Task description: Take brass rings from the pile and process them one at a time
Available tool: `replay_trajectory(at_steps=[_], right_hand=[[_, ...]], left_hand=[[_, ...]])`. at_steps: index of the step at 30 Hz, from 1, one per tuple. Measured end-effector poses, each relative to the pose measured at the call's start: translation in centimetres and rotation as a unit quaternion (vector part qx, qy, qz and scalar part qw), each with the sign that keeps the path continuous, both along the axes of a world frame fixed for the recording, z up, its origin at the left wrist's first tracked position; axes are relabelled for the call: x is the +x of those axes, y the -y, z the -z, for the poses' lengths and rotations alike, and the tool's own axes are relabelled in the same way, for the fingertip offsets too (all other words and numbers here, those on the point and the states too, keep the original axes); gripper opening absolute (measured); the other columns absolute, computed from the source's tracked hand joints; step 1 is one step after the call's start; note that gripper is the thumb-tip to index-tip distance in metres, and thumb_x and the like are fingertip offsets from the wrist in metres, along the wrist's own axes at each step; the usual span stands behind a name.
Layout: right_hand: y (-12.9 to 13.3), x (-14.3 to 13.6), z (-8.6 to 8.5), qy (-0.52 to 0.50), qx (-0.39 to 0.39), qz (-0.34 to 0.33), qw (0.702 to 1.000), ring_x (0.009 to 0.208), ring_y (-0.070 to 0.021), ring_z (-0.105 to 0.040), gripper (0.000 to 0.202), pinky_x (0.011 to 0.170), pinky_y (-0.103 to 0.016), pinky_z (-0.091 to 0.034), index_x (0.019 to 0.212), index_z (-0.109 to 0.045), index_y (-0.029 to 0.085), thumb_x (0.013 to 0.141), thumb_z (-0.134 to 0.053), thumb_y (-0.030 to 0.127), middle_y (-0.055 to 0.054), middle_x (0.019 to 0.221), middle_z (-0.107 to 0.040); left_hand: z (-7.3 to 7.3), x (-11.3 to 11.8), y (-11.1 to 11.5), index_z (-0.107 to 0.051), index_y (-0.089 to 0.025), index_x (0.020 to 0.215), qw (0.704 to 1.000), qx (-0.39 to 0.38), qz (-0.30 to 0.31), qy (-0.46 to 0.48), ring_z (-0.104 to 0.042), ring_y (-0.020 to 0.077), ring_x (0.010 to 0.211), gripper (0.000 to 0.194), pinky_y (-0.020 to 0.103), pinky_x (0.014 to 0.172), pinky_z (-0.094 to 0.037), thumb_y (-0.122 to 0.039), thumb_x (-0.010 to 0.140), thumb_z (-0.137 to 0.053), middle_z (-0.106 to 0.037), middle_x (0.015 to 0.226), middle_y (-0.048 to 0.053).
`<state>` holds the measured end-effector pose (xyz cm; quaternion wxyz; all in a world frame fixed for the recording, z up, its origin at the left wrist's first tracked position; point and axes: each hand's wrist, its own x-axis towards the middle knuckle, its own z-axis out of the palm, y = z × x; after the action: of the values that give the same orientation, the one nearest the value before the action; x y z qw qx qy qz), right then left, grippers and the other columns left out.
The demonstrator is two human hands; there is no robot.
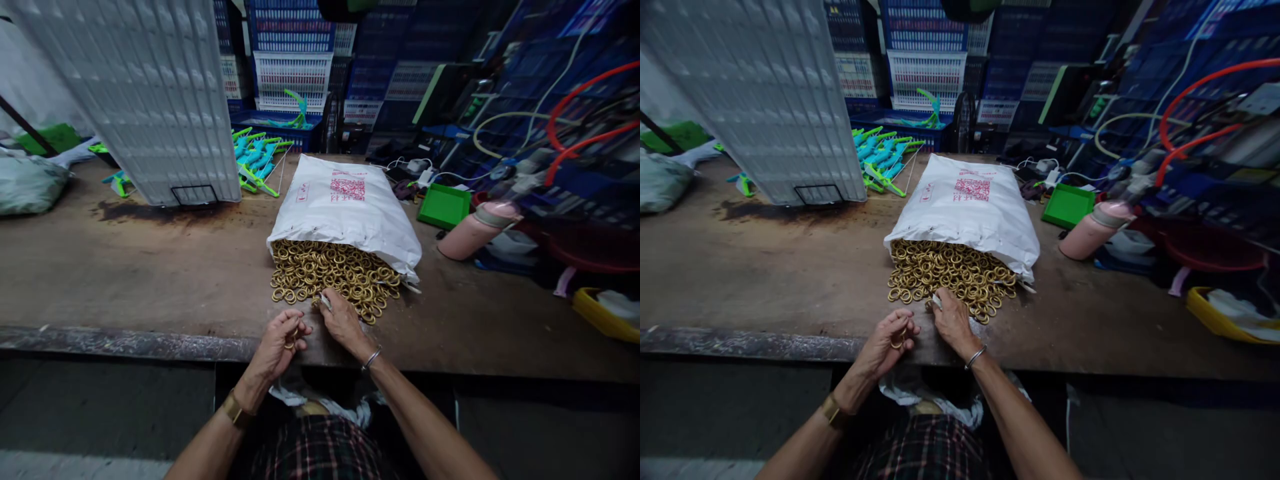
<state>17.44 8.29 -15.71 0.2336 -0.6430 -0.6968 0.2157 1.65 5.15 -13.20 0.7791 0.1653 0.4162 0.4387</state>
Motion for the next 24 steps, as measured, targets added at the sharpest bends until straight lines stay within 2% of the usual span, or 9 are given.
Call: replay_trajectory(at_steps=[3,6,9,11,15,19,21,24], right_hand=[[0.4,0.7,-0.2,-0.034,-0.004,0.008,0.999,0.074,-0.0154,-0.049,0.011,0.067,-0.026,-0.034,0.081,-0.049,0.018,0.082,-0.039,0.023,-0.003,0.079,-0.054],[0.9,1.0,-0.6,-0.101,-0.046,0.035,0.993,0.065,-0.0137,-0.046,0.012,0.062,-0.025,-0.033,0.079,-0.048,0.019,0.082,-0.039,0.027,0.0,0.07,-0.05],[1.4,1.0,-0.9,-0.149,-0.047,0.044,0.987,0.064,-0.0127,-0.045,0.014,0.062,-0.024,-0.033,0.076,-0.048,0.019,0.081,-0.041,0.03,0.001,0.068,-0.049],[1.7,0.9,-1.0,-0.16,-0.039,0.038,0.986,0.064,-0.0125,-0.046,0.014,0.062,-0.024,-0.034,0.076,-0.049,0.018,0.08,-0.042,0.029,0.001,0.068,-0.051],[2.5,0.6,-1.2,-0.166,-0.026,0.013,0.986,0.066,-0.0127,-0.049,0.013,0.064,-0.024,-0.036,0.079,-0.051,0.018,0.081,-0.042,0.027,0.0,0.07,-0.054],[2.8,0.2,-1.6,-0.186,-0.031,0.012,0.982,0.068,-0.0129,-0.051,0.015,0.066,-0.025,-0.038,0.079,-0.054,0.018,0.081,-0.044,0.029,-0.001,0.072,-0.057],[2.8,0.1,-1.6,-0.236,-0.054,0.029,0.97,0.067,-0.0124,-0.051,0.018,0.065,-0.025,-0.039,0.081,-0.056,0.018,0.081,-0.045,0.033,-0.001,0.072,-0.057],[2.6,0.1,-1.1,-0.315,-0.101,0.083,0.94,0.057,-0.0108,-0.048,0.027,0.056,-0.023,-0.038,0.087,-0.057,0.018,0.081,-0.043,0.04,0.002,0.064,-0.055]], left_hand=[[0.3,0.6,-0.4,-0.052,-0.014,0.09,0.999,0.012,0.011,-0.037,-0.057,0.0108,0.065,0.04,0.016,0.046,-0.043,-0.032,0.063,-0.074,-0.055,0.069,-0.001],[0.9,1.4,-0.5,-0.051,-0.014,0.094,0.995,0.038,0.008,-0.089,-0.052,0.0086,0.058,0.046,0.016,0.041,-0.039,-0.04,0.063,-0.073,-0.053,0.067,-0.002],[1.2,2.2,-0.3,-0.049,-0.016,0.096,0.984,0.071,0.018,-0.161,-0.037,0.0052,0.044,0.048,0.015,0.036,-0.027,-0.048,0.066,-0.068,-0.043,0.055,-0.008],[1.1,2.7,-0.2,-0.05,-0.015,0.094,0.972,0.1,0.032,-0.21,-0.03,0.0042,0.041,0.045,0.016,0.038,-0.025,-0.049,0.068,-0.066,-0.039,0.052,-0.009],[0.7,3.2,-0.2,-0.055,-0.013,0.075,0.937,0.181,0.03,-0.297,-0.042,0.0075,0.055,0.029,0.02,0.053,-0.034,-0.04,0.071,-0.061,-0.051,0.063,-0.002],[1.0,2.9,-0.2,-0.055,-0.014,0.068,0.905,0.233,0.019,-0.356,-0.043,0.0102,0.058,0.02,0.021,0.056,-0.034,-0.033,0.075,-0.054,-0.05,0.061,-0.001],[1.5,2.7,-0.2,-0.053,-0.015,0.066,0.909,0.224,0.019,-0.351,-0.041,0.0096,0.056,0.021,0.021,0.053,-0.032,-0.034,0.076,-0.053,-0.048,0.059,-0.002],[1.9,2.4,-0.2,-0.05,-0.016,0.068,0.936,0.169,0.015,-0.308,-0.034,0.0073,0.048,0.029,0.019,0.046,-0.027,-0.043,0.076,-0.056,-0.042,0.055,-0.005]])
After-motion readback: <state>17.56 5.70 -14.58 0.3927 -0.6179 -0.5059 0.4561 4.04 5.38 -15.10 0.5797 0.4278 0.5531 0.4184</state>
